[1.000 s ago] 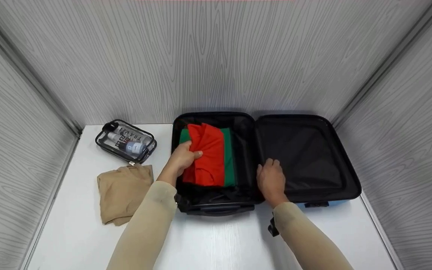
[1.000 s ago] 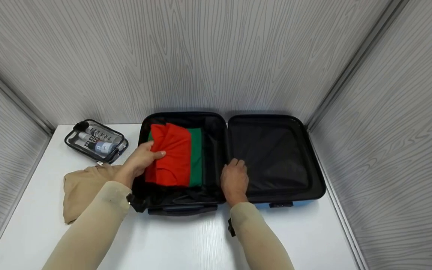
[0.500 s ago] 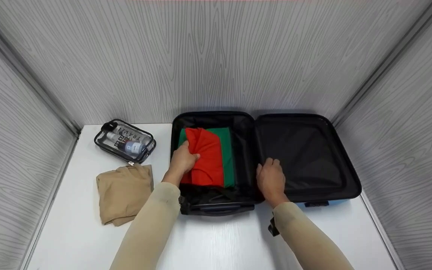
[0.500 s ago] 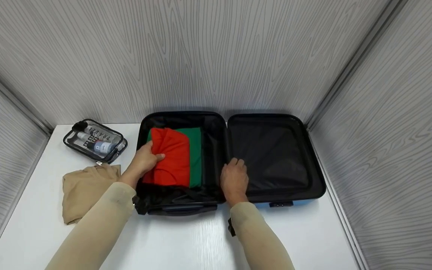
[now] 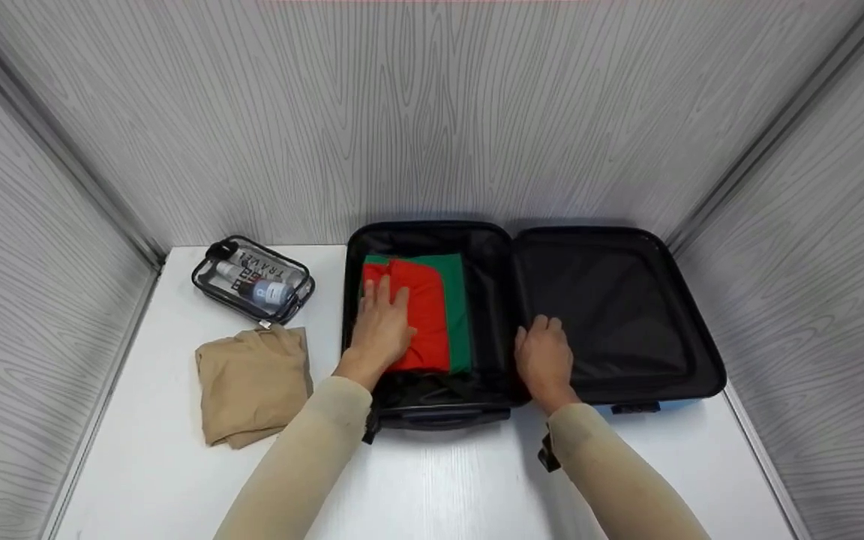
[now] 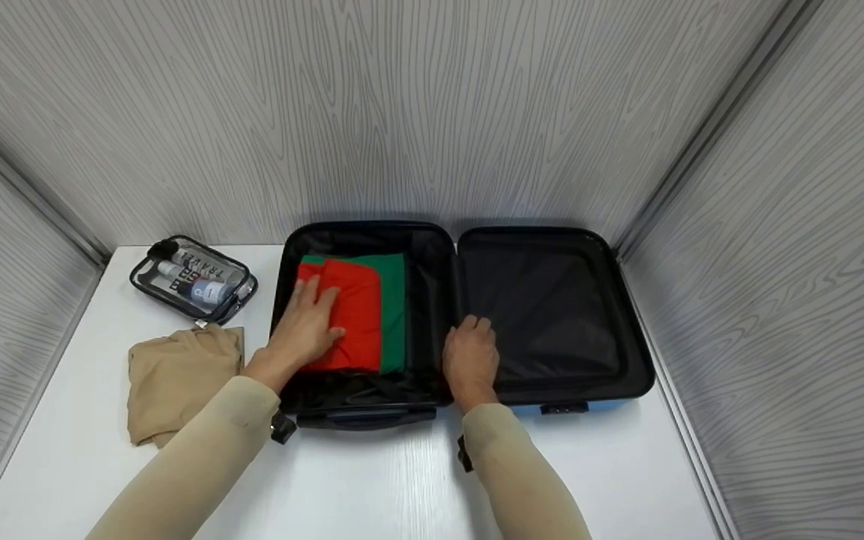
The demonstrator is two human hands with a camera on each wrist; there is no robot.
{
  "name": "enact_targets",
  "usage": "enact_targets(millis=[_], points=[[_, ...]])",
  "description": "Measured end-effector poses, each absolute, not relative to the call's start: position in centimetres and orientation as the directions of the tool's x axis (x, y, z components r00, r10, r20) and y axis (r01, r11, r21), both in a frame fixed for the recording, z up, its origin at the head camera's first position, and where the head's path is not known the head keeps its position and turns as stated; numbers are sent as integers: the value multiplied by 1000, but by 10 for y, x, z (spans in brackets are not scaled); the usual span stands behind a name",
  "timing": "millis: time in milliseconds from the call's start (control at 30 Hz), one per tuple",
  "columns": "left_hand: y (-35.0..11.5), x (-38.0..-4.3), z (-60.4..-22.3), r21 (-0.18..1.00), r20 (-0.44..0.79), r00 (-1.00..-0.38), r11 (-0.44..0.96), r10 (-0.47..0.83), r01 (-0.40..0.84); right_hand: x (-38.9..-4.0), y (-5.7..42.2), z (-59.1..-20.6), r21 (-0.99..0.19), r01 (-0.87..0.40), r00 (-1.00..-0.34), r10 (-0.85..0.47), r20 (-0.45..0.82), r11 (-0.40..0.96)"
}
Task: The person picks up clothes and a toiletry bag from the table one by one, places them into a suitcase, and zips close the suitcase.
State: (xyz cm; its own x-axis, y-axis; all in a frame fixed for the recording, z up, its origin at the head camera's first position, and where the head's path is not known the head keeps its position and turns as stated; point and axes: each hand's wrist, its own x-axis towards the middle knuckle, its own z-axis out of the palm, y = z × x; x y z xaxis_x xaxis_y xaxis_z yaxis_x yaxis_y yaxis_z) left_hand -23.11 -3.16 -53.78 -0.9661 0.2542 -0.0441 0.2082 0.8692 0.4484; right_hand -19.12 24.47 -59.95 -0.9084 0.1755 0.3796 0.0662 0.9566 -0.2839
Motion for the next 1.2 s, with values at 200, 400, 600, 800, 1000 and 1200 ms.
enact_targets(millis=[200, 400, 600, 800, 1000, 1200], points=[[-25, -217, -542, 416, -247, -898, 876, 365, 242, -190, 245, -599, -301, 75, -918, 184, 353, 951], [-28, -216, -554, 383, -262, -903, 896, 340, 226, -190, 245, -597, -299, 73, -924, 178, 339, 951], [-31, -217, -557, 397, -253, -906, 890, 340, 223, -190, 245, -596, -298, 60, -921, 168, 351, 953], [-35, -215, -551, 428, -221, -911, 874, 349, 231, -190, 245, -596, -308, 69, -923, 178, 342, 949], [-44, -210, -539, 496, -120, -932, 834, 341, 241, -190, 245, -597, -329, 78, -926, 191, 325, 941], [-65, -205, -517, 621, -11, -973, 764, 230, 174, -190, 245, -598, -324, 80, -926, 191, 326, 943]])
